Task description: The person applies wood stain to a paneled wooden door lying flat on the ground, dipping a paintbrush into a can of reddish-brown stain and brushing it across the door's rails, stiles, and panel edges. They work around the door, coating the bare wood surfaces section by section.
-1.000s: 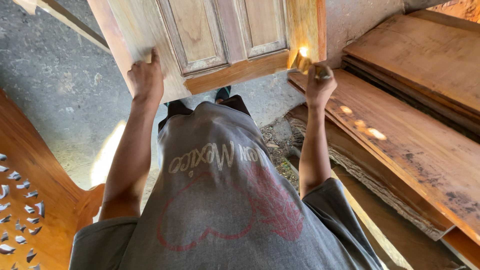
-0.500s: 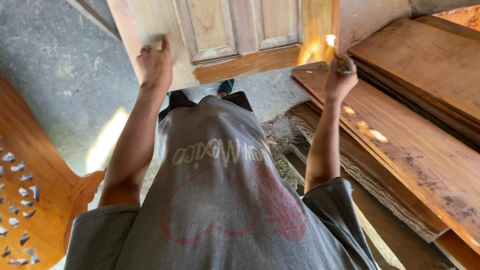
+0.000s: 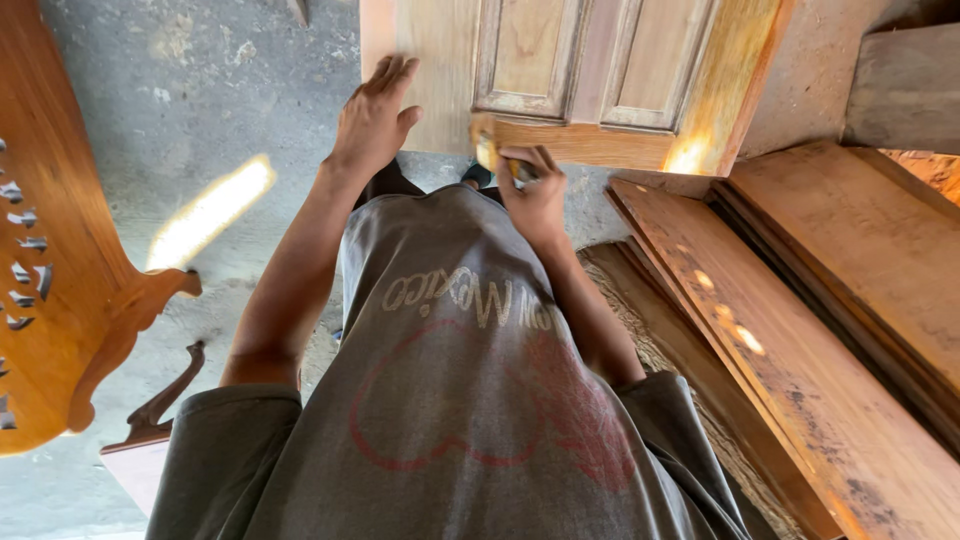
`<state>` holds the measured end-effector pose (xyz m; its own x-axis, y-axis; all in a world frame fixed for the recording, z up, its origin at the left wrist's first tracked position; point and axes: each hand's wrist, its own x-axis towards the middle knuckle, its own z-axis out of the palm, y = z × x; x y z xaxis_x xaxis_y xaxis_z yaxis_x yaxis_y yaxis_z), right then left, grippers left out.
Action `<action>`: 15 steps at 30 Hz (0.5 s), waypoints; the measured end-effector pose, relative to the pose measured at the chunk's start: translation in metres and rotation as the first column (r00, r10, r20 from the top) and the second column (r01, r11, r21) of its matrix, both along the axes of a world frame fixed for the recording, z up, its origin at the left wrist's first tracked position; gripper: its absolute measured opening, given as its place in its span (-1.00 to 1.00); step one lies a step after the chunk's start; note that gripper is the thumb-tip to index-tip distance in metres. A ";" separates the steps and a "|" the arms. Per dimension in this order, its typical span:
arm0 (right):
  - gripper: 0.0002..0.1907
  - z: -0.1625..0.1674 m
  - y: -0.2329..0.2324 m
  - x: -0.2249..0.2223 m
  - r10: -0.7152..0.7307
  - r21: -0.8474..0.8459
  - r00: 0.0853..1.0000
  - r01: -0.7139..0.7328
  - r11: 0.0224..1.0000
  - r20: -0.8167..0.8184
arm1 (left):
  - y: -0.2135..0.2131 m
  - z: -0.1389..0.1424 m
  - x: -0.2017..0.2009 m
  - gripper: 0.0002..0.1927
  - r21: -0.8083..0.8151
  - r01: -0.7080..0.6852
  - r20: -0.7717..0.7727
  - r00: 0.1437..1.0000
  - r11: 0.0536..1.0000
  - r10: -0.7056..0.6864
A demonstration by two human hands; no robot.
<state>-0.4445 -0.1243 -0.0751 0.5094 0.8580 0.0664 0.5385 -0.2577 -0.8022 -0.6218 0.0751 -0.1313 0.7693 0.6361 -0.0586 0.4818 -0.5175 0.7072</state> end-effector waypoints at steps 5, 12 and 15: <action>-0.86 0.003 0.006 0.002 0.066 0.010 0.998 -0.066 0.998 -0.004 | -0.019 -0.002 -0.047 -0.32 -0.025 -0.118 0.052 0.992 0.993 0.119; -0.90 -0.014 -0.050 0.053 -0.123 -0.079 0.958 0.148 0.986 0.259 | -0.038 -0.009 -0.103 -0.34 -0.319 -0.298 0.111 0.931 0.900 0.348; -0.88 -0.033 -0.029 0.014 -0.033 -0.003 0.987 0.034 0.999 0.155 | -0.038 -0.011 -0.107 -0.32 -0.308 -0.287 0.172 0.921 0.907 0.350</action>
<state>-0.4301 -0.1530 -0.1083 0.5216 0.8413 0.1422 0.6476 -0.2818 -0.7080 -0.7286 0.0376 -0.1428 0.5411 0.8326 -0.1183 0.4056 -0.1351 0.9040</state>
